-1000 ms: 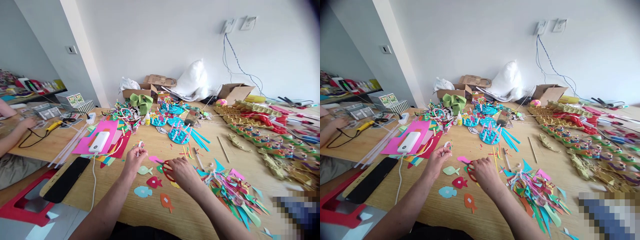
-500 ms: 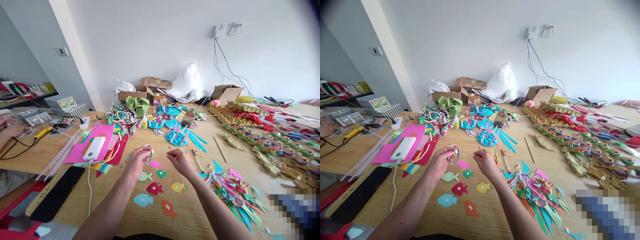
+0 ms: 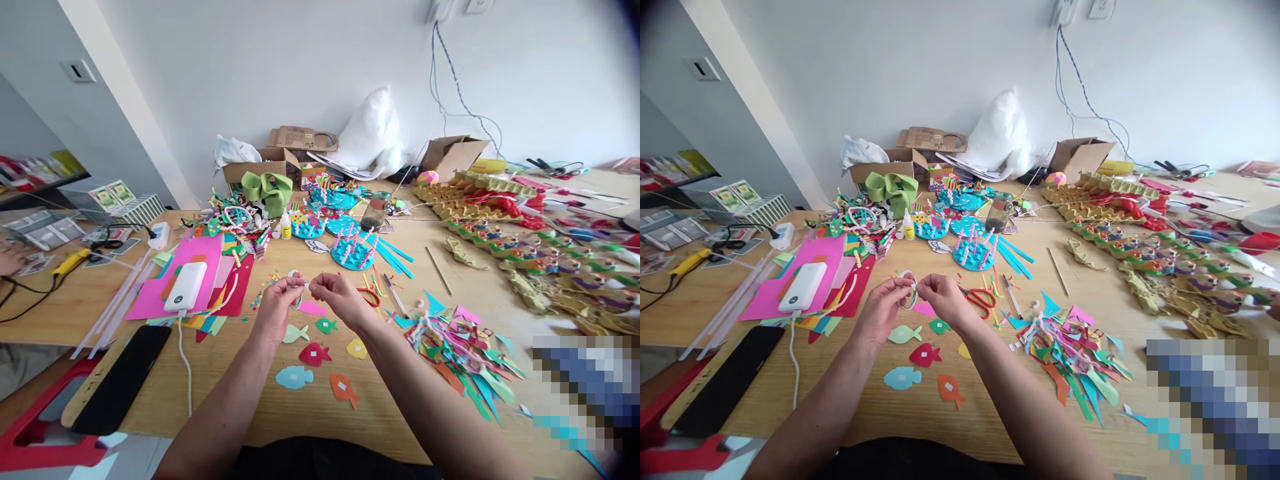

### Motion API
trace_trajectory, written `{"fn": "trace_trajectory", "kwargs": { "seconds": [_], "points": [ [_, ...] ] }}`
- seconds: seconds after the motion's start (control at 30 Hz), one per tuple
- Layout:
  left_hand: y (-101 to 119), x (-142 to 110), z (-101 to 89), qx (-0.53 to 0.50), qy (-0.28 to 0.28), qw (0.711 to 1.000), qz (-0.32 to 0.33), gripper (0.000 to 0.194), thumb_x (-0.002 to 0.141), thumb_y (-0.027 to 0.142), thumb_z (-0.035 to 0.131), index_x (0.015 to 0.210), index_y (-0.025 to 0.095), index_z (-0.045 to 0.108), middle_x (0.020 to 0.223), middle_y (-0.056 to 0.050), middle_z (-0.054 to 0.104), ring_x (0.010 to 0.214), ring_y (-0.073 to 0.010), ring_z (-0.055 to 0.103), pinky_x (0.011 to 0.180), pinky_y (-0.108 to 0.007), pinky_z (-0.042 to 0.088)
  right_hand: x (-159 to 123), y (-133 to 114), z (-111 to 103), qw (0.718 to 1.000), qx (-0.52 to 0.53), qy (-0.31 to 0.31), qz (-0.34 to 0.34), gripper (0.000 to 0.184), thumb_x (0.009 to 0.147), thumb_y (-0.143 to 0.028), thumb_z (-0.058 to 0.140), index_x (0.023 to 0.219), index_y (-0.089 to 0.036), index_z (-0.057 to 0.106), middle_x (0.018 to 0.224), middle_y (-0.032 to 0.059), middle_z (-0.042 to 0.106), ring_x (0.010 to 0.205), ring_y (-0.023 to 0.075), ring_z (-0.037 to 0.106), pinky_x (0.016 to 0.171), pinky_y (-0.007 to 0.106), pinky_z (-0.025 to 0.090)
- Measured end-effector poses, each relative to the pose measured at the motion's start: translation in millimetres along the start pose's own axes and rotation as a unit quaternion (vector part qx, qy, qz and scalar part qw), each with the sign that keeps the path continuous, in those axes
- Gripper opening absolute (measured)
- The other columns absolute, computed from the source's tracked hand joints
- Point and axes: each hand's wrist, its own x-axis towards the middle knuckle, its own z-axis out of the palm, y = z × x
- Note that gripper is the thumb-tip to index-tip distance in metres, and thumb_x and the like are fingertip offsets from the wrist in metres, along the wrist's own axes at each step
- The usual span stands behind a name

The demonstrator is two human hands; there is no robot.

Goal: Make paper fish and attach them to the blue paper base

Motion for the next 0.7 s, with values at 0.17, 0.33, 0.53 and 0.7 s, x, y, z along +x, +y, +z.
{"fn": "trace_trajectory", "kwargs": {
  "seconds": [0.17,0.33,0.53,0.7],
  "points": [
    [4.9,15.1,-11.9,0.203,0.025,0.970,0.131,0.020,0.068,0.024,0.064,0.085,0.019,0.073,0.123,-0.010,0.061,0.108,-0.0237,0.057,0.082,-0.031,0.045,5.7,1.2,-6.0,0.995,-0.101,-0.005,-0.015,0.021,0.079,-0.035,0.052,0.074,-0.015,0.057,0.061,-0.0029,0.050,0.056,0.0091,0.040,0.052,0.022,0.031],
    [30.7,41.7,-25.2,0.227,0.084,0.946,0.216,0.019,0.071,0.026,0.063,0.088,0.021,0.070,0.099,-0.005,0.068,0.093,-0.0205,0.062,0.085,-0.032,0.047,19.9,19.3,-14.4,0.972,-0.224,-0.071,-0.003,0.014,0.080,-0.023,0.052,0.076,-0.013,0.061,0.064,-0.0013,0.056,0.057,0.0088,0.044,0.053,0.020,0.033],
    [61.6,51.6,-27.6,0.140,0.125,0.936,0.299,0.017,0.071,0.024,0.065,0.087,0.019,0.070,0.093,-0.005,0.067,0.114,-0.0236,0.056,0.098,-0.035,0.041,33.6,48.5,-10.7,0.912,-0.380,-0.148,0.039,0.013,0.081,-0.018,0.055,0.083,-0.014,0.067,0.079,0.0036,0.068,0.066,0.0108,0.055,0.055,0.020,0.035],
    [73.9,46.1,-25.7,0.106,0.121,0.941,0.297,0.017,0.069,0.023,0.066,0.085,0.020,0.069,0.084,-0.003,0.066,0.116,-0.0254,0.055,0.087,-0.032,0.047,39.8,61.6,-7.8,0.897,-0.411,-0.155,0.055,0.013,0.081,-0.020,0.058,0.084,-0.014,0.068,0.083,0.0051,0.070,0.071,0.0131,0.059,0.057,0.020,0.035]
  ]
}}
